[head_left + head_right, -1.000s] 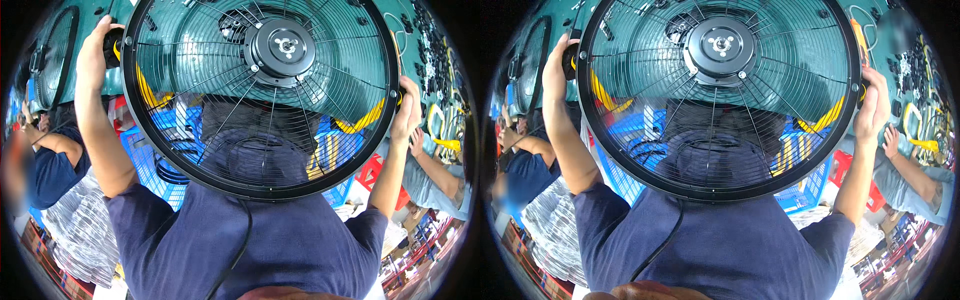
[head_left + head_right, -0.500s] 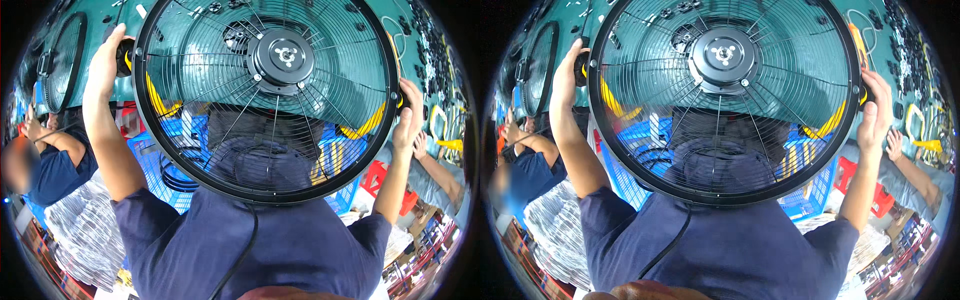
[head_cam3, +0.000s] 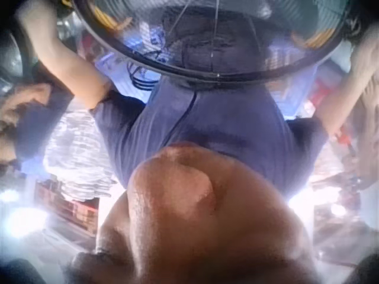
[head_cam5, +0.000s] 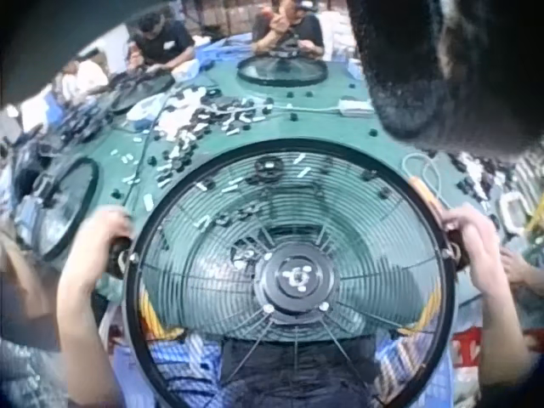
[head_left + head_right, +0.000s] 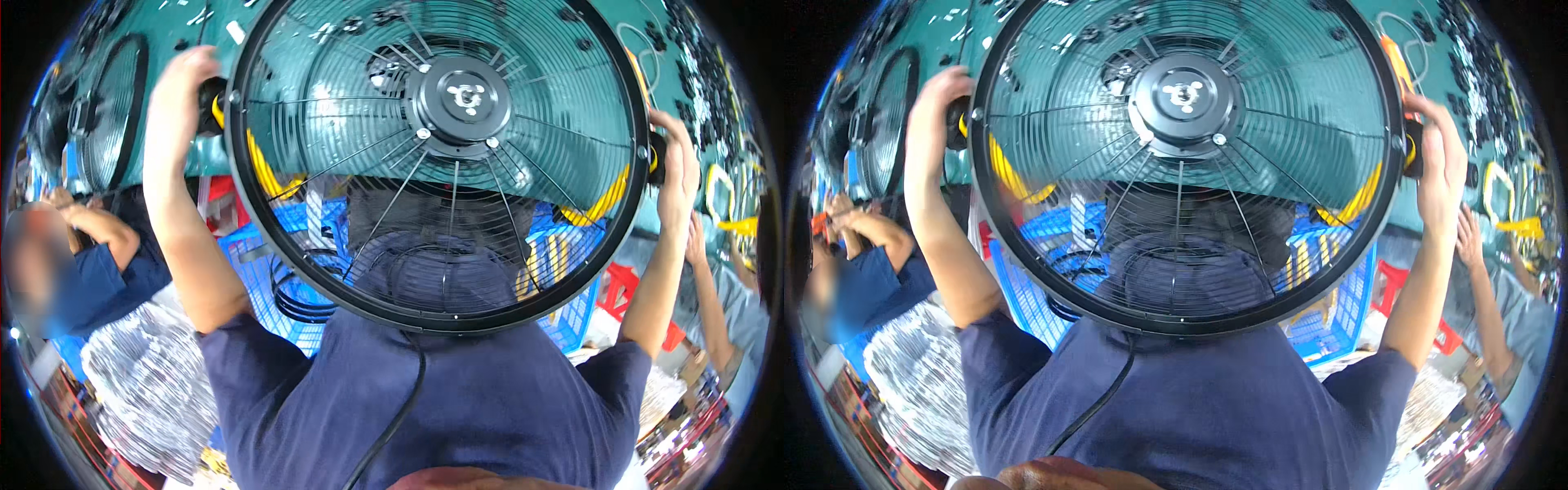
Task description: Assembling an industrial-style electric fan by attaching the cage and motor housing parts.
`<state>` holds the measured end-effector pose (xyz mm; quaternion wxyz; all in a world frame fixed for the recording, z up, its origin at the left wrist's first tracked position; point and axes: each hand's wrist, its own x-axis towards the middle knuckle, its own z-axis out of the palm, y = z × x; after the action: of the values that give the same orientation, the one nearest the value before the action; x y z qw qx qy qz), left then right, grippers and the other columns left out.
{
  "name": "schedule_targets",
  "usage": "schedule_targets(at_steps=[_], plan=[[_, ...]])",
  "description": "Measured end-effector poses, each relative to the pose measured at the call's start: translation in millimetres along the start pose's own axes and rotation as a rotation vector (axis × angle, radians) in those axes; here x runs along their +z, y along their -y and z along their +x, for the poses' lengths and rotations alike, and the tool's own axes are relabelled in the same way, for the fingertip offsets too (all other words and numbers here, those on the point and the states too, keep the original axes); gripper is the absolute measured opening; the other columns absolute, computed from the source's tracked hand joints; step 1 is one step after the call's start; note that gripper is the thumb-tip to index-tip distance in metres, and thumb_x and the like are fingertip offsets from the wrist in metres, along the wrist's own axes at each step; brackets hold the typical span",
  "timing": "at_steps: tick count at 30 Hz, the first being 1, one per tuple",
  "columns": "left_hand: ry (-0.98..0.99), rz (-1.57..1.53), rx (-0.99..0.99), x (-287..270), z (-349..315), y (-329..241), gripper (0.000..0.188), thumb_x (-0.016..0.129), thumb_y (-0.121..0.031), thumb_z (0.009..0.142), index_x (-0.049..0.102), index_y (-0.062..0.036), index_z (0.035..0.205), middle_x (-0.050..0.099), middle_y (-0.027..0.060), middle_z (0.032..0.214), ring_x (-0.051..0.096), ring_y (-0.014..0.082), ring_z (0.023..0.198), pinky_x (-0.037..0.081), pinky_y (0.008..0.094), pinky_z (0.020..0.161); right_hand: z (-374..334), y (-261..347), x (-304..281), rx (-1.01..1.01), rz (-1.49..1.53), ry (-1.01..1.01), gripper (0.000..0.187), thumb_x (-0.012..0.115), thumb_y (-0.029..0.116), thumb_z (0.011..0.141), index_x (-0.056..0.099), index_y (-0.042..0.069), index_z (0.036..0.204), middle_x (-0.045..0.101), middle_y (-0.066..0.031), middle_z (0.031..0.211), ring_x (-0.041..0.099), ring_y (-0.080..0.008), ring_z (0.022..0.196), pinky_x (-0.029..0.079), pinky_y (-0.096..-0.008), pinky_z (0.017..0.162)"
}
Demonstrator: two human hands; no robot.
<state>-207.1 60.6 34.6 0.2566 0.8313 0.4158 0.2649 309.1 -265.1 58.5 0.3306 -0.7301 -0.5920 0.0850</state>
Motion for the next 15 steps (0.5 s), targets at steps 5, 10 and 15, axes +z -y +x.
schedule_targets(at_steps=[5,10,15], plan=[[0.007,0.202,0.137,11,-12,-6,0.04,0.043,-0.027,0.104,0.07,0.0022,0.104,0.072,0.0105,0.087,0.066,0.0209,0.074,0.05,0.0306,0.076,-9,-14,13,-0.044,0.045,-0.096,0.037,0.047,0.025,0.105,0.066,-0.005,0.115,0.067,-0.0127,0.114,0.061,-0.0207,0.111,0.041,-0.0308,0.102],[-0.381,-0.233,0.296,51,-31,-8,0.035,0.045,-0.019,0.099,0.067,0.0057,0.11,0.072,0.0151,0.102,0.069,0.0245,0.09,0.053,0.0322,0.084,-8,-27,13,0.032,0.101,-0.14,0.029,0.048,0.018,0.104,0.066,-0.004,0.11,0.067,-0.0076,0.108,0.059,-0.0142,0.102,0.042,-0.0254,0.094],[-0.328,-0.449,-0.054,27,-8,-19,0.035,0.047,-0.024,0.1,0.068,0.0037,0.104,0.07,0.011,0.094,0.066,0.0174,0.079,0.053,0.0298,0.076,-9,-17,10,0.054,0.035,-0.092,0.029,0.049,0.019,0.105,0.066,-0.003,0.112,0.066,-0.0073,0.112,0.058,-0.013,0.103,0.042,-0.0253,0.094]])
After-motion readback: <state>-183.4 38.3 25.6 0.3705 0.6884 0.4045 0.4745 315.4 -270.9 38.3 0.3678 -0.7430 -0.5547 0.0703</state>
